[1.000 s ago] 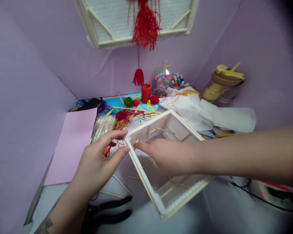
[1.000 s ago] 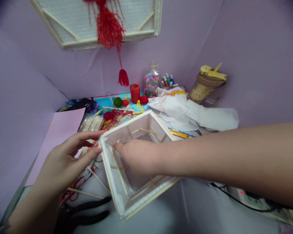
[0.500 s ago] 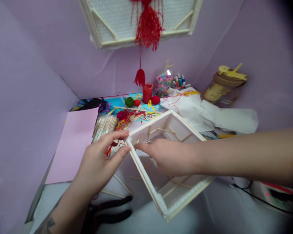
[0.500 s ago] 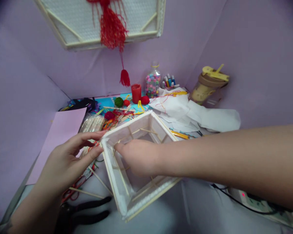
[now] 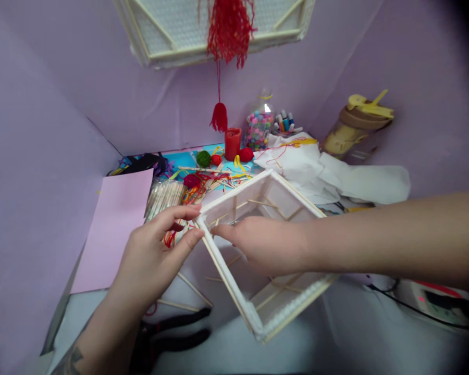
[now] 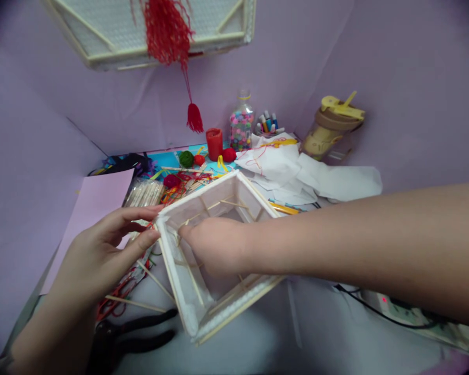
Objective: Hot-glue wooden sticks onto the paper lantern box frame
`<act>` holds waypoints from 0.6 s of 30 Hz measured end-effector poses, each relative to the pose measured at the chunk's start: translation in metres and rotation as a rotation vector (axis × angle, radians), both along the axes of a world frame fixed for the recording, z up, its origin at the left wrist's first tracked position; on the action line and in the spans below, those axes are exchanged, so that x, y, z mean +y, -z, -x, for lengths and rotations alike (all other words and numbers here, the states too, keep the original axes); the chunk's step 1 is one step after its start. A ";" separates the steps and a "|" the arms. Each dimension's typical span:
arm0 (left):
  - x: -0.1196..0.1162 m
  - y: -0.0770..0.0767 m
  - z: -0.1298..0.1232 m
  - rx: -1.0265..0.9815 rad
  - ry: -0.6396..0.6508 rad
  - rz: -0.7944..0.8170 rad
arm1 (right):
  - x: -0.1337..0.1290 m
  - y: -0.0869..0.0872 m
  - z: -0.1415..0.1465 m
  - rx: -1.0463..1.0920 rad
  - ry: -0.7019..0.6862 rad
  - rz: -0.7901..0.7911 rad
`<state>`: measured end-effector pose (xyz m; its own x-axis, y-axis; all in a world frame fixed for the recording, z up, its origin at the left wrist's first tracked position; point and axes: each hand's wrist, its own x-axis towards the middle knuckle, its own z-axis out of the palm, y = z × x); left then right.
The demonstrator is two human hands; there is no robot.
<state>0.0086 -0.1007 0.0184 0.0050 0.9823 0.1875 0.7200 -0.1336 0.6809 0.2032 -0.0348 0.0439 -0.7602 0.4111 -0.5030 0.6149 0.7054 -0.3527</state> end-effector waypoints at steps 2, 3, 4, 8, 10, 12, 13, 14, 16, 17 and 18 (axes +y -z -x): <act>0.000 0.000 0.000 0.008 0.004 -0.004 | 0.000 0.000 0.000 0.000 -0.007 0.002; 0.000 0.000 0.000 0.011 0.006 -0.005 | 0.000 0.000 0.000 -0.004 -0.009 0.003; 0.000 0.000 0.000 0.012 0.007 -0.007 | 0.000 0.000 0.000 -0.012 -0.008 0.002; 0.000 -0.002 -0.002 0.008 0.004 -0.011 | 0.000 0.004 -0.002 -0.001 -0.011 -0.029; -0.001 -0.004 -0.003 0.000 0.011 -0.006 | 0.000 0.008 -0.002 0.040 -0.014 -0.034; -0.002 -0.005 -0.003 -0.017 0.034 -0.006 | 0.001 0.012 -0.003 0.065 0.000 -0.018; -0.002 -0.005 -0.003 -0.026 0.050 -0.013 | 0.001 0.014 -0.003 0.065 0.014 -0.008; -0.003 -0.005 -0.002 -0.033 0.067 -0.024 | 0.001 0.016 -0.003 0.062 0.028 0.005; -0.003 -0.004 -0.001 -0.046 0.092 -0.056 | 0.002 0.018 -0.003 0.051 0.051 0.028; -0.003 -0.003 0.000 -0.051 0.104 -0.071 | 0.002 0.019 -0.003 0.053 0.059 0.031; -0.002 -0.002 0.001 -0.059 0.117 -0.085 | 0.002 0.020 -0.002 0.054 0.063 0.028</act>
